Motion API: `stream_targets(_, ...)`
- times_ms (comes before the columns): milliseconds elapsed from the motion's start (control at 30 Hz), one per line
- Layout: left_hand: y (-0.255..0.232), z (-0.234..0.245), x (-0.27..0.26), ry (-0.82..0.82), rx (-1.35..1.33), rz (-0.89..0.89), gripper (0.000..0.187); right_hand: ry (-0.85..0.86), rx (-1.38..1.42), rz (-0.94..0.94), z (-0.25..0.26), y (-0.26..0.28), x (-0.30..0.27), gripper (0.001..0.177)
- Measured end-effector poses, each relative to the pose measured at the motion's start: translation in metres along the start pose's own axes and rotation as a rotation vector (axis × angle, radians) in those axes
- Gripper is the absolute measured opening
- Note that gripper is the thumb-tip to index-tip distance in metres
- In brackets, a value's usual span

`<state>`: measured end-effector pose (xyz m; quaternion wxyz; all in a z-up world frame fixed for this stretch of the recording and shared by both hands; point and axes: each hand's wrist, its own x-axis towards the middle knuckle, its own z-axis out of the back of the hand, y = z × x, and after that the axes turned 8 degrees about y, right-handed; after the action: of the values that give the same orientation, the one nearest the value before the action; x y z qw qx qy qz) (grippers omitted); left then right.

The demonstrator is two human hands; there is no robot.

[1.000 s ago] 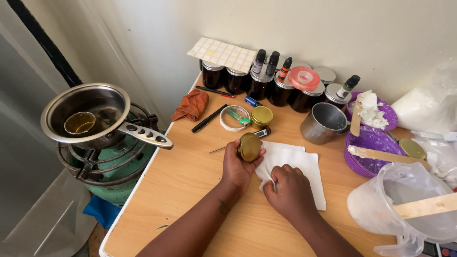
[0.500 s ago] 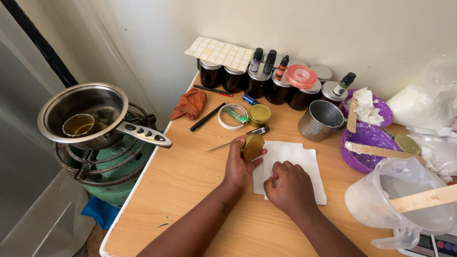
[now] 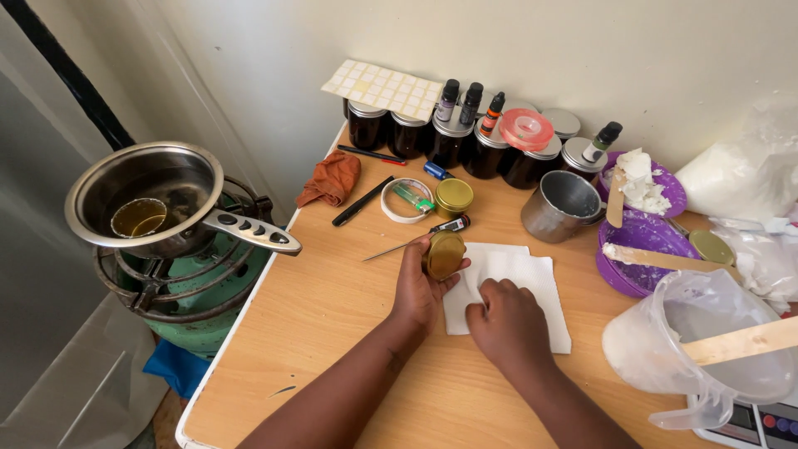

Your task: Preparing and melting wax for candle making, including weighing ingredients, monitoring temperature, and cleaning tins.

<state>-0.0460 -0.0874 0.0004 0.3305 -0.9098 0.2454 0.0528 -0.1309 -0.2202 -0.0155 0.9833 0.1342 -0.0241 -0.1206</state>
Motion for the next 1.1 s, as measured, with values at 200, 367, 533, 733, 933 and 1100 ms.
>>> stream_targets(200, 0.015, 0.025, 0.019, 0.135, 0.045, -0.024, 0.052, -0.024, 0.638, -0.154, 0.014, -0.024, 0.001, 0.024)
stream_targets(367, 0.008, 0.010, 0.001, 0.093, 0.231, -0.085, 0.059, -0.143, 0.551, -0.014, 0.015, -0.011, 0.002, 0.021)
stream_targets(533, -0.002, -0.004, -0.023, 0.198, 0.796, -0.542, 0.095, -0.205, 0.156, 0.222, 0.007, -0.005, 0.003, 0.030)
stream_targets(733, 0.005, -0.001, -0.025, 0.359, 1.123, -1.041, 0.084, -0.125, 0.165, 0.209, 0.009, -0.009, 0.003, 0.022)
stream_targets(933, 0.011, 0.004, -0.017, 0.369, 1.093, -1.137, 0.084, -0.099, 0.075, 0.142, 0.020, 0.013, -0.005, 0.019)
stream_targets(1100, 0.012, 0.004, -0.014, 0.349, 1.087, -1.142, 0.087, -0.042, 0.085, 0.018, 0.025, 0.027, -0.008, 0.022)
